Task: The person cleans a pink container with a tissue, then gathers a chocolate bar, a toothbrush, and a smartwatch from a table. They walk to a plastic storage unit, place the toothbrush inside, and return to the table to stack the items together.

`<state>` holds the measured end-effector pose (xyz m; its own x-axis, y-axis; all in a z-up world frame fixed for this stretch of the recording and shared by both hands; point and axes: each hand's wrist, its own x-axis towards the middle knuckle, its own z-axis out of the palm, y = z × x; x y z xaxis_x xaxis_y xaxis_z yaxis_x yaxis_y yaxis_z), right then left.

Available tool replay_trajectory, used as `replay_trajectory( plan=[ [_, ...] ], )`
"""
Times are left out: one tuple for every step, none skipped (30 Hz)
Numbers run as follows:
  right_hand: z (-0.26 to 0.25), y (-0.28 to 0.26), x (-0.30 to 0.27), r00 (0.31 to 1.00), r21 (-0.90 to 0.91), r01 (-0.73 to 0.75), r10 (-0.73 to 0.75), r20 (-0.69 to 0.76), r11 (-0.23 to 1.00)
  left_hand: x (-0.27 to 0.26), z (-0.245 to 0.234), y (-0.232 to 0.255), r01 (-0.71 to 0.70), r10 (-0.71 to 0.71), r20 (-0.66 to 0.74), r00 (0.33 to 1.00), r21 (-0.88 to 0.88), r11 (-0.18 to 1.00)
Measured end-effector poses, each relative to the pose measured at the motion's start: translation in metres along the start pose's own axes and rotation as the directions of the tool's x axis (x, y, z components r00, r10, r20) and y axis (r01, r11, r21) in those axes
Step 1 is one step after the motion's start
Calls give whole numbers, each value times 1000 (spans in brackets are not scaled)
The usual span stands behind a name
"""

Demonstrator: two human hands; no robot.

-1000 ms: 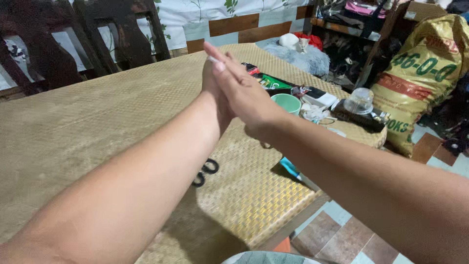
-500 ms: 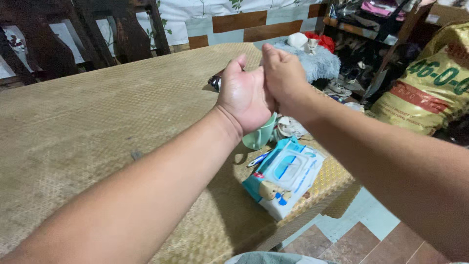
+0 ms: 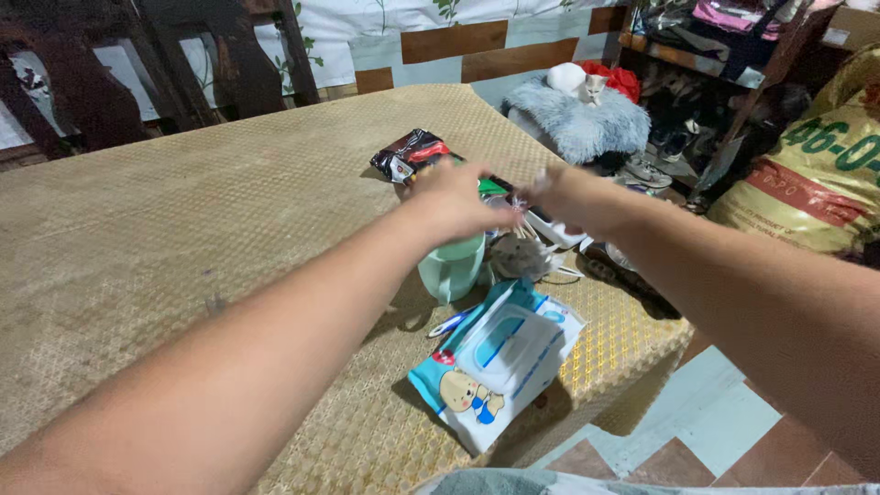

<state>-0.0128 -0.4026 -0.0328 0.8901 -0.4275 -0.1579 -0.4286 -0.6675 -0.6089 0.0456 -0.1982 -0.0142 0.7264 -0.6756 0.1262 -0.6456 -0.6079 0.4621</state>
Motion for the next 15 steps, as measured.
replay_trajectory(
  plan=[
    [3,4,-1,995,-76,68,-62,79,995,-3,0,4,41,-49,67,997,113,993],
    [7,5,-3,980,-144,143,-119,162,979,-6,0,7,75,-106,126,986,229,970],
    [10,6,-5,954,-204,221,-169,247,954,-9,1,9,88,-138,156,978,293,952],
    [15,6,-7,970,-284,160,-97,225,945,-12,3,10,97,-172,185,968,355,930],
    [23,4,-8,980,-361,97,-27,195,928,-13,5,9,103,-206,212,955,416,903],
    [29,3,-8,987,-434,34,39,159,900,-12,7,7,117,-198,208,958,346,931],
    [36,1,-8,985,-458,11,69,158,889,-10,8,3,131,-190,204,960,273,953],
    [45,-2,-6,982,-483,-9,98,159,875,-9,9,-2,147,-186,199,962,198,969],
    [52,-4,-5,979,-508,-28,127,160,861,-8,9,-7,164,-200,174,964,203,965],
    [56,-5,-4,975,-546,29,98,202,837,-8,7,-12,184,-217,149,965,206,961],
    [58,-6,-4,967,-580,87,71,244,810,-8,4,-15,204,-233,123,965,208,957],
    [60,-10,-5,957,-610,146,45,287,779,-7,-1,-19,241,-282,134,950,260,935],
    [60,-14,-6,965,-560,63,94,247,826,-4,-6,-22,275,-331,142,933,311,910],
    [59,-18,-8,967,-502,-25,149,208,864,-1,-9,-25,304,-377,150,914,362,881],
    [57,-20,-11,963,-438,-112,207,174,892,-2,-12,-32,308,-383,140,913,379,873]
  ],
)
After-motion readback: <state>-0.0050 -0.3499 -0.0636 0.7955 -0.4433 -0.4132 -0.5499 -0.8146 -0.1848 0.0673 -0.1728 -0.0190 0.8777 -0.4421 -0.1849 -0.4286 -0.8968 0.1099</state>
